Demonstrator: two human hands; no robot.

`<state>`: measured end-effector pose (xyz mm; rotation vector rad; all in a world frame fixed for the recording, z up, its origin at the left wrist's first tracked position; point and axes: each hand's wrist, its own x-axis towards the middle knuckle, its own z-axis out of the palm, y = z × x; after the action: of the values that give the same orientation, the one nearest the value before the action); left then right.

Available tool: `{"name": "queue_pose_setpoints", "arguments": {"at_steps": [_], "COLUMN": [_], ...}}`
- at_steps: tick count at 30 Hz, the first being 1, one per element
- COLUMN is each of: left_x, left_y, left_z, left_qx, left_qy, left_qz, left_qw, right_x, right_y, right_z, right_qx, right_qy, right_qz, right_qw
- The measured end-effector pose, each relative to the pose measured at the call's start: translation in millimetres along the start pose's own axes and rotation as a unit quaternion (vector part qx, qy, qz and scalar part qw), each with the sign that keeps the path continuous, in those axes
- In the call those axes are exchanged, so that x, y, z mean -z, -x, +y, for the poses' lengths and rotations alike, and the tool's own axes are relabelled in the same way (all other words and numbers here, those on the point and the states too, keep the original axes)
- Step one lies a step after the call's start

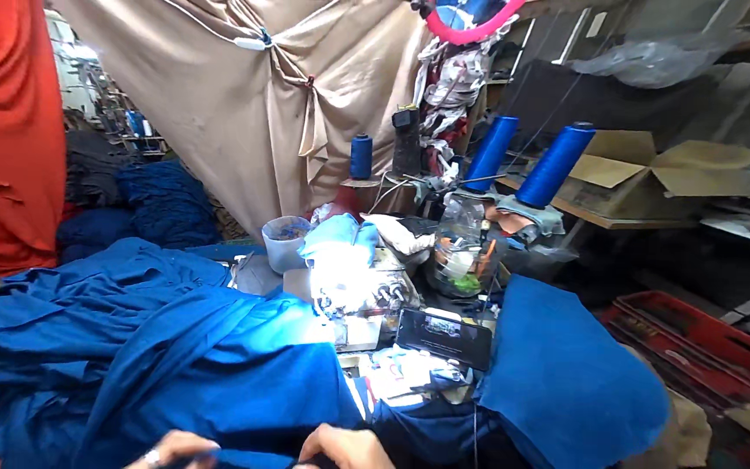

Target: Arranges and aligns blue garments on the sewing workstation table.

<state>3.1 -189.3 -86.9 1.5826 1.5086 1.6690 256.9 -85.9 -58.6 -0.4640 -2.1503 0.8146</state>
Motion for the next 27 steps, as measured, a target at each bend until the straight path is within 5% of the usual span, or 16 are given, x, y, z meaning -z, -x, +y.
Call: {"name": "queue_pose_setpoints", "arguments": {"at_steps": [3, 6, 10, 14, 20, 24, 27], "left_x": [19.2, -4.8, -74.7, -126.5, -123.5, -120.5, -131.1], "left_y": [-59.1, -120.5, -189.4, -211.1, -209.6, -206.1, -205.8], "left_z": [51.3, 61.0, 14.9, -47.2, -64.3, -59.6, -66.4], "left_qx": [-0.140, -0.238, -0.121, -0.026, 0.007, -0.049, -0.046], "left_qy": [-0.106, -0.260, -0.313, -0.306, -0.287, -0.266, -0.264], "left_qz": [-0.016, -0.088, -0.210, -0.227, -0.225, -0.175, -0.160], "left_qw": [0.984, 0.932, 0.918, 0.924, 0.931, 0.947, 0.950], "right_x": [-11.0, -14.4, -22.8, -15.9, -25.4, -32.7, -26.9], "right_y": [4.2, 3.6, -0.7, -12.2, -12.4, -13.9, -18.8], "right_z": [-16.2, -6.8, 74.5, 139.1, 149.9, 151.9, 157.5], "right_qx": [-0.017, -0.066, -0.224, -0.386, -0.297, -0.211, -0.268], "right_qy": [-0.090, -0.086, -0.053, 0.018, 0.051, 0.102, 0.024], "right_qz": [-0.016, 0.040, 0.081, 0.002, 0.145, 0.255, 0.258], "right_qw": [0.996, 0.993, 0.970, 0.922, 0.942, 0.938, 0.928]}}
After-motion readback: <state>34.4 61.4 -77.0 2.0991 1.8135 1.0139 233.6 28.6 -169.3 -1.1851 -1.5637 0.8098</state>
